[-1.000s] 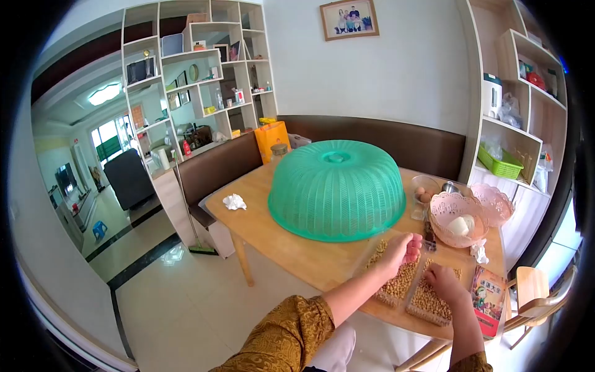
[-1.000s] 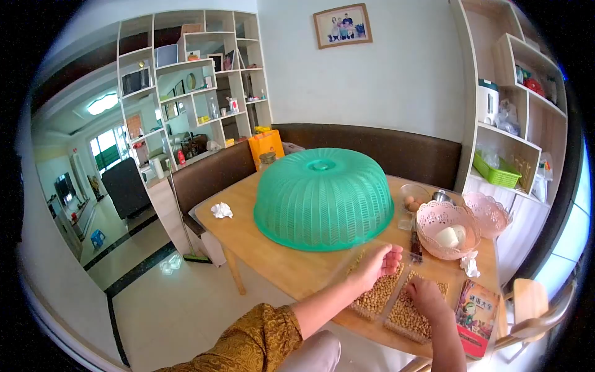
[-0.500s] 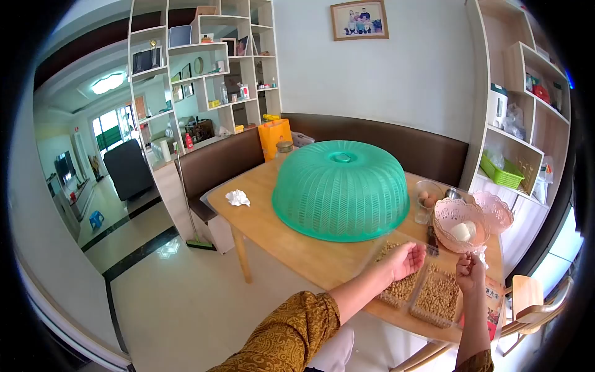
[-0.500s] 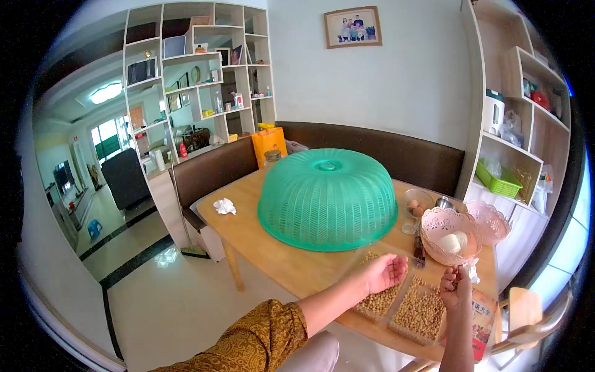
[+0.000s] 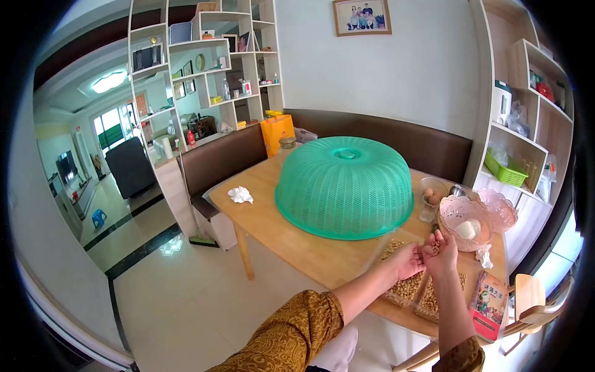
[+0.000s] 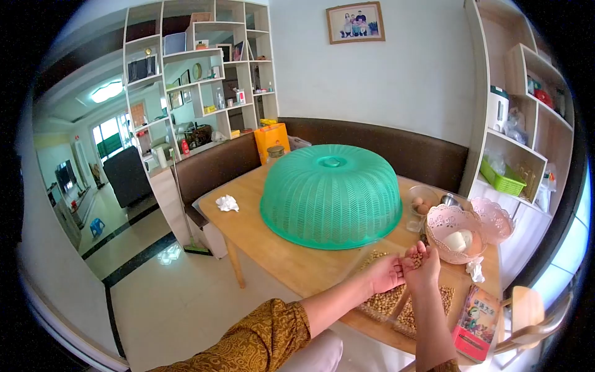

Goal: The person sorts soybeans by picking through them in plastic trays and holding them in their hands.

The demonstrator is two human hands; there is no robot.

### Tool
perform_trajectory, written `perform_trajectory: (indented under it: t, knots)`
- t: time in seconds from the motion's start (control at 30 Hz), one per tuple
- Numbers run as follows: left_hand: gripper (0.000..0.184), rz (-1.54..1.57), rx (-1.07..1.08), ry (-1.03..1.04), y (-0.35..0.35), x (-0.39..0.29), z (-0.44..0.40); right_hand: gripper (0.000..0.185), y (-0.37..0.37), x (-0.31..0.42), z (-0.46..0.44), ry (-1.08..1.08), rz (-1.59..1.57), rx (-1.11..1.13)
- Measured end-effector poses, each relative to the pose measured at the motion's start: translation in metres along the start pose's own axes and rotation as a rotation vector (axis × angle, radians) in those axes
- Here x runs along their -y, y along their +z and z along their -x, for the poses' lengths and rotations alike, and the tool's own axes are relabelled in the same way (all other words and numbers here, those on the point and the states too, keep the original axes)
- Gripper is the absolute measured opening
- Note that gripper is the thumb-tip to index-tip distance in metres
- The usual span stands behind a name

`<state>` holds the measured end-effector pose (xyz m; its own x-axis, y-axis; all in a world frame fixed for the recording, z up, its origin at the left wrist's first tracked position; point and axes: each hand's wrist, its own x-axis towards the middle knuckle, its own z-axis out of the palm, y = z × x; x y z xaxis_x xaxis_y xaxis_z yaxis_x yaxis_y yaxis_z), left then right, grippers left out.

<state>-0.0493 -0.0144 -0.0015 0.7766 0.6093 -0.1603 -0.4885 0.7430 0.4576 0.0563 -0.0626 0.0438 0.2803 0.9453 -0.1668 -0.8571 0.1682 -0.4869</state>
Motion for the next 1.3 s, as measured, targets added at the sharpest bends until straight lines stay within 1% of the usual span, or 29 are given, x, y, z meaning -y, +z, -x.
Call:
perform_trajectory:
  t: [0.1,0.17,0.23,0.3,0.33,0.4,0.43,0.5,0.63,0.7,0.8,0.93,1.0,1.03,1.1,1.13,1.2,1.27,1.3]
  knots:
    - [0.032,0.049,0.037,-0.035,-0.008,-0.002,-0.005,0.022,-0.004,-0.006,-0.001,-0.003,-0.026,-0.044]
    - [0.033,0.021,0.069,-0.036,-0.014,-0.001,-0.004,0.024,-0.007,-0.005,0.000,-0.089,0.034,0.075]
    - [0.035,-0.014,0.106,-0.038,-0.015,0.001,-0.005,0.025,-0.010,-0.004,0.000,-0.080,0.040,0.054]
    - [0.034,0.081,0.058,-0.065,-0.012,-0.002,-0.001,0.026,-0.009,-0.006,-0.003,-0.065,0.042,0.045]
    - [0.034,0.077,0.055,-0.061,-0.008,-0.004,0.003,0.027,-0.010,-0.008,-0.004,-0.079,0.051,0.059]
    - [0.032,0.072,-0.063,-0.026,-0.001,-0.003,0.009,0.027,-0.010,-0.010,-0.003,-0.094,0.059,0.069]
    - [0.032,0.070,-0.064,-0.028,-0.006,-0.002,0.005,0.028,-0.007,-0.011,0.000,-0.100,0.075,0.084]
    - [0.030,0.182,0.014,-0.045,-0.013,-0.003,0.000,0.028,-0.004,-0.013,0.003,-0.107,0.085,0.104]
    - [0.027,0.161,-0.049,-0.045,-0.018,-0.001,-0.006,0.028,-0.004,-0.015,0.004,-0.124,0.153,0.190]
    - [0.026,0.173,0.039,-0.061,-0.023,-0.003,-0.006,0.029,-0.003,-0.015,0.007,-0.125,0.175,0.229]
    - [0.024,0.133,-0.016,-0.043,-0.014,-0.003,-0.001,0.030,0.003,-0.016,0.011,-0.139,0.193,0.193]
    - [0.023,0.167,0.029,-0.064,-0.034,-0.002,-0.017,0.031,0.000,-0.015,0.011,-0.149,0.210,0.227]
    - [0.022,0.202,0.142,-0.065,-0.044,0.000,-0.024,0.031,0.001,-0.016,0.010,-0.154,0.234,0.233]
    - [0.022,0.207,0.139,-0.071,-0.033,0.000,-0.014,0.032,0.002,-0.017,0.010,-0.168,0.276,0.228]
    - [0.023,0.183,0.035,-0.026,-0.010,-0.003,0.002,0.034,0.002,-0.017,0.011,-0.176,0.319,0.215]
    - [0.023,0.186,0.029,-0.030,-0.004,-0.005,0.008,0.036,0.003,-0.018,0.011,-0.189,0.376,0.245]
    - [0.022,0.129,0.015,-0.002,0.002,-0.005,0.013,0.038,0.006,-0.019,0.014,-0.196,0.433,0.264]
    - [0.022,0.118,0.010,0.011,-0.003,-0.004,0.009,0.041,0.011,-0.022,0.019,-0.264,0.585,0.282]
    - [0.022,0.098,0.011,0.034,-0.008,-0.004,0.005,0.047,0.008,-0.022,0.018,-0.260,0.668,0.294]
